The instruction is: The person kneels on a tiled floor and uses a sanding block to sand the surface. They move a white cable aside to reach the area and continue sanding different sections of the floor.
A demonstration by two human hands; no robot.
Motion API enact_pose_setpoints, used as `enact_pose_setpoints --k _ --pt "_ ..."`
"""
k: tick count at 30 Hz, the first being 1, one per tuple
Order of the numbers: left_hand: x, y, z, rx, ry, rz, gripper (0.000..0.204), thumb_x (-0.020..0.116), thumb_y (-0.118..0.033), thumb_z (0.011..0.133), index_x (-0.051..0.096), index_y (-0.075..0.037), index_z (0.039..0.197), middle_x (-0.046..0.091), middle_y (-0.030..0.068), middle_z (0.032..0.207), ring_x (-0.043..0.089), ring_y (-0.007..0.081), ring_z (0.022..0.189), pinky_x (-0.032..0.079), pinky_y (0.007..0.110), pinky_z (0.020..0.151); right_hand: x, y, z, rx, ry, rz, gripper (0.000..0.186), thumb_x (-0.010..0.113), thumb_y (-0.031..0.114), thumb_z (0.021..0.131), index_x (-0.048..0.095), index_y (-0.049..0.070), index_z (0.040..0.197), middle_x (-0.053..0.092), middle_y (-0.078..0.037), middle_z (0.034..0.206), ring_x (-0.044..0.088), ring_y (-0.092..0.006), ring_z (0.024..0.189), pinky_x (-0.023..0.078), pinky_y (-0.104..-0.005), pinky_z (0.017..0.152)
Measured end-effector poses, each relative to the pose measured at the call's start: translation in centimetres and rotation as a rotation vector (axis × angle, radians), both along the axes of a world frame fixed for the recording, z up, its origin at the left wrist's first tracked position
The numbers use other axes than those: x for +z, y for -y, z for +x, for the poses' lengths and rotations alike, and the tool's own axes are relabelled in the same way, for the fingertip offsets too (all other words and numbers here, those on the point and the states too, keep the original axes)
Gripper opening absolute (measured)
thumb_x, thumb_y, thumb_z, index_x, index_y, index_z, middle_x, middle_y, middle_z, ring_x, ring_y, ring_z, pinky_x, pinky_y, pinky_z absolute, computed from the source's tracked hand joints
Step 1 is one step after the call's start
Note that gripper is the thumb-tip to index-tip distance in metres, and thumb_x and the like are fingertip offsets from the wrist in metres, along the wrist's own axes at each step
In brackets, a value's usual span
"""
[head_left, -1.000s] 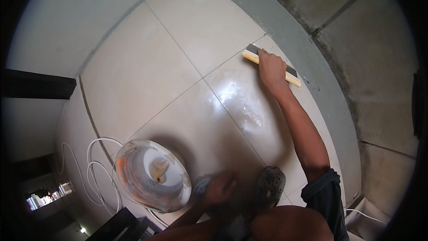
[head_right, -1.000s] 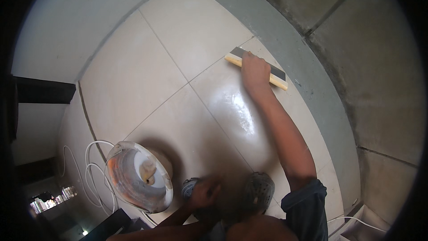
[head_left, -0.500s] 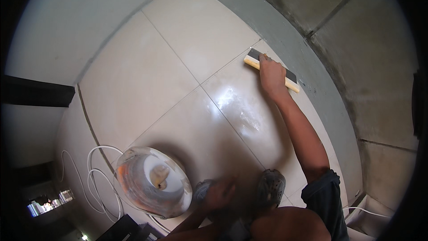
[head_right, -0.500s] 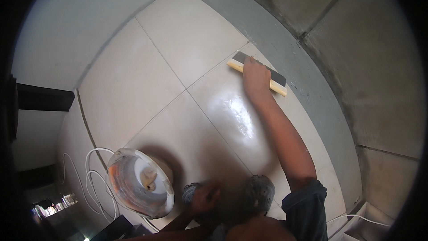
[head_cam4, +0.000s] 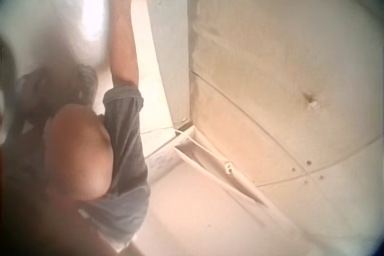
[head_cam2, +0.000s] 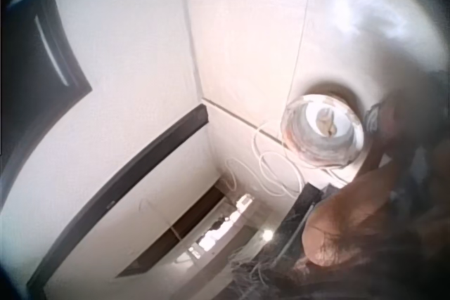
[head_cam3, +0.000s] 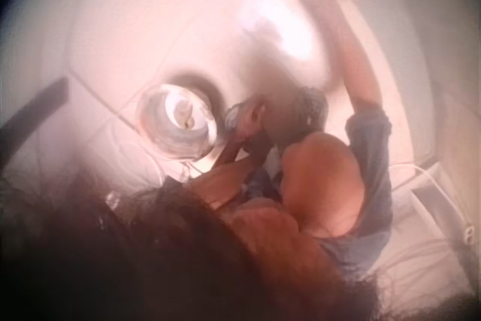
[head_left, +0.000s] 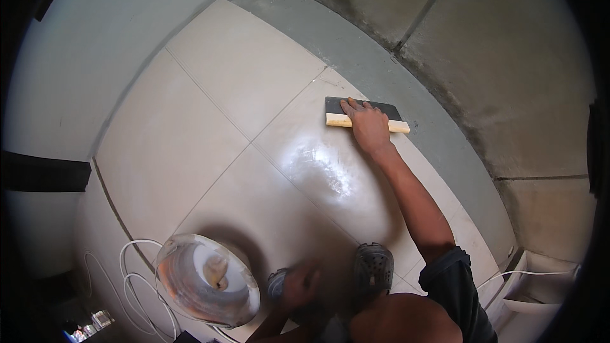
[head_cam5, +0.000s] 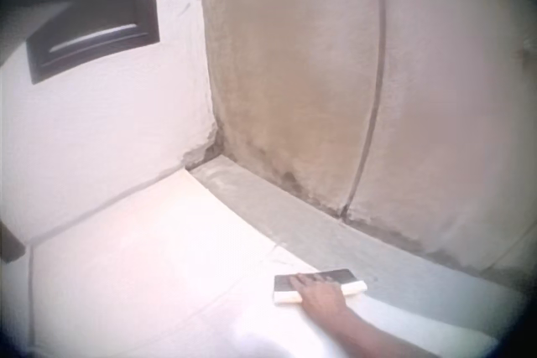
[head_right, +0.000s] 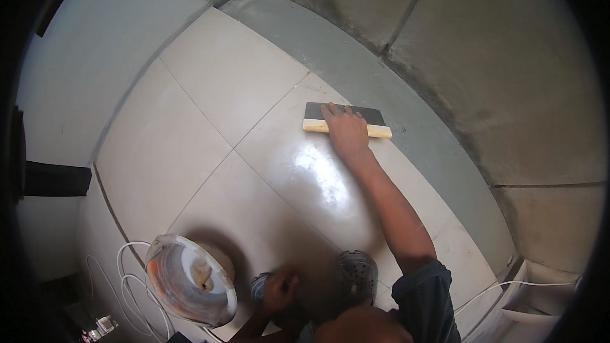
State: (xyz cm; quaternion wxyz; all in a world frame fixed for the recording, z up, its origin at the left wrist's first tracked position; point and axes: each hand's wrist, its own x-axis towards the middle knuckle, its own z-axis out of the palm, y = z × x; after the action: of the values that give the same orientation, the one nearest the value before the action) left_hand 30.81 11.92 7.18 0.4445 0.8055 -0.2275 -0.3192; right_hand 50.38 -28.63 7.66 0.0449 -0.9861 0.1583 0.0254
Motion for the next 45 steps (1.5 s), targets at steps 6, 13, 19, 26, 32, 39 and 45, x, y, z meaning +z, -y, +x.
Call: enact_pose_setpoints --k 6,13,19,26,32,39,45 --pt "-1.0 -0.5 0.0 0.012 0.051 -0.014 0.044 0.067 -0.026 0.105 0.065 -0.004 0.143 0.071 0.0241 0.135 0.071 0.0401 0.123 0.057 0.045 0.107 -0.5 -0.6 -3.5 0.277 -0.038 0.004 0.057 0.056 0.009 0.099 0.059 0.023 0.155 0.058 -0.004 0.161 0.059 -0.0364 0.143 0.048 -0.0513 0.118" --pt "-0.6 -0.6 -0.4 0.018 -0.032 0.044 0.047 0.068 -0.027 0.105 0.064 -0.006 0.146 0.072 0.0229 0.135 0.076 0.0356 0.102 0.061 0.042 0.092 -1.7 1.5 3.6 0.439 -0.004 -0.017 0.058 0.056 0.008 0.099 0.059 0.026 0.154 0.057 0.001 0.162 0.057 -0.0328 0.145 0.047 -0.0474 0.120" --pt "-0.5 0.0 -0.3 0.033 0.021 -0.033 0.046 0.069 -0.028 0.104 0.066 -0.009 0.146 0.074 0.0209 0.130 0.076 0.0308 0.082 0.063 0.040 0.079 0.1 2.8 9.3 0.596 -0.074 0.000 0.061 0.055 0.004 0.100 0.059 0.033 0.153 0.055 0.007 0.163 0.055 -0.0288 0.147 0.047 -0.0449 0.122" --pt "-1.0 -0.6 -1.1 0.059 0.026 -0.023 0.045 0.069 -0.031 0.104 0.068 -0.009 0.142 0.075 0.0196 0.128 0.077 0.0295 0.083 0.063 0.041 0.079 1.8 2.9 8.9 0.663 -0.176 0.039 0.053 0.051 0.010 0.104 0.065 0.032 0.149 0.060 0.010 0.158 0.062 -0.0278 0.140 0.052 -0.0438 0.113" --pt "-2.1 -1.7 -1.2 -0.035 0.036 0.038 0.045 0.070 -0.034 0.103 0.069 -0.008 0.140 0.075 0.0192 0.129 0.078 0.0350 0.098 0.063 0.045 0.090 1.1 3.2 10.4 0.711 -0.170 0.078 0.048 0.053 0.011 0.102 0.071 0.028 0.144 0.066 0.008 0.152 0.064 -0.0278 0.137 0.054 -0.0435 0.111" --pt "-1.0 -0.6 -1.0 0.012 -0.130 0.094 0.048 0.066 -0.037 0.105 0.067 -0.007 0.142 0.072 0.0212 0.135 0.072 0.0380 0.121 0.057 0.046 0.105 1.3 3.3 11.4 0.714 -0.110 0.065 0.048 0.060 0.012 0.099 0.071 0.028 0.143 0.068 0.011 0.148 0.064 -0.0259 0.137 0.055 -0.0413 0.109" --pt "-1.0 -1.0 -1.9 -0.007 -0.060 0.059 0.048 0.061 -0.038 0.107 0.066 -0.008 0.145 0.070 0.0203 0.141 0.068 0.0399 0.128 0.053 0.050 0.110 0.7 2.8 9.0 0.728 -0.042 0.019 0.050 0.057 0.008 0.099 0.070 0.028 0.144 0.066 0.008 0.152 0.061 -0.0276 0.142 0.053 -0.0436 0.112"
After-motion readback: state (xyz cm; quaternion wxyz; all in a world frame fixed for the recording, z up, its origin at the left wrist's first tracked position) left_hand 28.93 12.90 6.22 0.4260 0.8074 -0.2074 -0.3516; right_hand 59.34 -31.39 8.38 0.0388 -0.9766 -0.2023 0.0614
